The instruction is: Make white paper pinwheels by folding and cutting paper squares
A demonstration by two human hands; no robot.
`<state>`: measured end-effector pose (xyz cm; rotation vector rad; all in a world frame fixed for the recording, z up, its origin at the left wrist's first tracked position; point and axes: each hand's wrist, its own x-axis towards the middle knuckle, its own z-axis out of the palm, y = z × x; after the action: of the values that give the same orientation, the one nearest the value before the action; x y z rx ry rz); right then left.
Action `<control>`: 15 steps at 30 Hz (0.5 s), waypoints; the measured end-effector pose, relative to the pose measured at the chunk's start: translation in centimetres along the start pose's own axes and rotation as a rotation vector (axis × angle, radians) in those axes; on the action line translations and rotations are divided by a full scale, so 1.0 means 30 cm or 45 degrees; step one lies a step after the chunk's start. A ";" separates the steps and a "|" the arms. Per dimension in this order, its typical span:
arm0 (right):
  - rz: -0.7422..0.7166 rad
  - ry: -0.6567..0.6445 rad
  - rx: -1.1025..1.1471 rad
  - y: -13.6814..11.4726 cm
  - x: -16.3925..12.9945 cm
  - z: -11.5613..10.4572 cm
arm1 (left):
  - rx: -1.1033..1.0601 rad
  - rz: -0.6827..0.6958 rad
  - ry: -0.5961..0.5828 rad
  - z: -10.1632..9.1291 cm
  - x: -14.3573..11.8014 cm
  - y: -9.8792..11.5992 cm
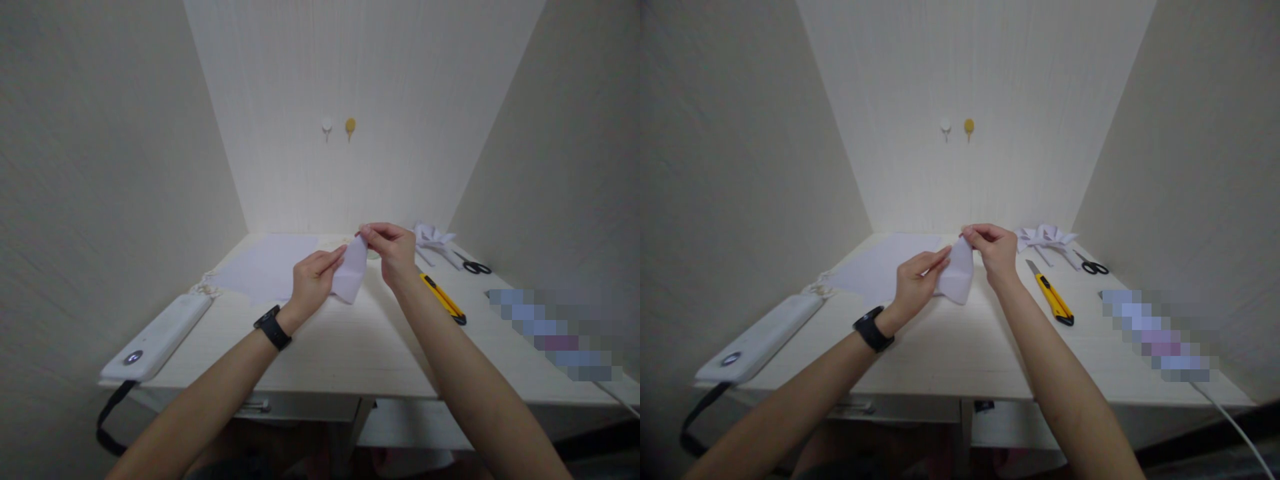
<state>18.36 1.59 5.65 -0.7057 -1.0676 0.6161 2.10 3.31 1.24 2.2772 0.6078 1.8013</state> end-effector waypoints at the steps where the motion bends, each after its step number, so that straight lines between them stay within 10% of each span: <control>1: 0.004 0.000 -0.009 -0.002 0.000 -0.001 | 0.000 0.003 0.001 0.000 0.000 0.000; 15: 0.081 0.042 0.052 -0.006 0.007 -0.009 | -0.027 -0.006 -0.017 0.001 -0.006 0.004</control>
<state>18.72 1.57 5.84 -0.7142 -1.0027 0.6772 2.11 3.13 1.12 2.2704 0.5889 1.7806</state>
